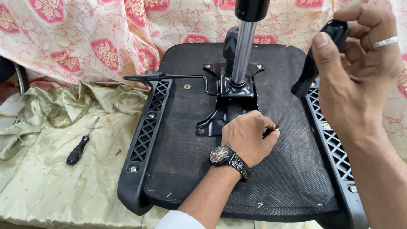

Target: The person uses a screwdriver to tighten screws on the underside of an office chair, securing the gas lift cylinder to the seat base. The chair is upside down on a cloth-covered surface while the person works on the central mounting plate.

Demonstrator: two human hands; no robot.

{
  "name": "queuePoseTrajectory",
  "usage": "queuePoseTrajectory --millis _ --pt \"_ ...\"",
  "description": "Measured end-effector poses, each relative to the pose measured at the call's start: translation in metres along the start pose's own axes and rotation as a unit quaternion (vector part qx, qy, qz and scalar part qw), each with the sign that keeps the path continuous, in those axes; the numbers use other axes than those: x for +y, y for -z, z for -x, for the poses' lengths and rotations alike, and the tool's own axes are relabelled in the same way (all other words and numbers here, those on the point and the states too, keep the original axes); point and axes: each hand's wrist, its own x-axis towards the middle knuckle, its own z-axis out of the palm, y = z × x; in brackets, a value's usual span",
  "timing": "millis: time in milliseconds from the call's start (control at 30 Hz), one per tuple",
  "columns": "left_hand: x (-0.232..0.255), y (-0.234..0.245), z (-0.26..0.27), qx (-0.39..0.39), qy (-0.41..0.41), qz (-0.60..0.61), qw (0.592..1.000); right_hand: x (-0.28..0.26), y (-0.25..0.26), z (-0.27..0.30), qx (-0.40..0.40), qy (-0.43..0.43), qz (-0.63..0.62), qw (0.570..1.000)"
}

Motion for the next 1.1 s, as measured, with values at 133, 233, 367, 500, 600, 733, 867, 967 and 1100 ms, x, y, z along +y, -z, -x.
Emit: queuePoseTrajectory --millis 133,233,367,500,600,733,867,967,1100 --pt "0.001 0.001 0.0 -0.003 0.009 0.0 1.0 -0.005 -0.004 -0.004 -0.003 -0.019 -0.003 1.0" --pt "0.001 0.002 0.0 -0.008 0.007 0.002 1.0 -0.007 -0.002 -0.005 -0.004 -0.037 -0.015 0.999" --pt "0.002 0.002 0.0 -0.012 0.008 0.004 1.0 -0.007 -0.003 -0.005 -0.017 0.007 -0.005 1.0" --pt "0.001 0.002 0.0 -0.008 0.005 0.003 1.0 -0.012 -0.005 -0.007 0.01 -0.055 0.017 0.998" --pt "0.0 0.003 -0.002 -0.013 -0.003 0.002 1.0 -0.019 -0.01 -0.014 0.012 -0.082 0.058 0.995" --pt "-0.001 0.003 -0.001 0.009 -0.012 0.017 1.0 -0.033 -0.018 -0.016 0.007 -0.059 0.052 0.997" --pt "-0.003 0.002 0.001 0.018 -0.016 0.024 0.999 -0.043 -0.024 -0.019 0.022 -0.115 0.009 0.993" --pt "-0.005 0.001 0.002 0.023 -0.023 0.031 0.999 -0.046 -0.026 -0.02 0.031 -0.135 0.025 0.99" --pt "-0.009 -0.004 0.001 0.031 -0.034 0.034 0.998 -0.041 -0.026 -0.018 0.019 -0.077 0.088 0.993"
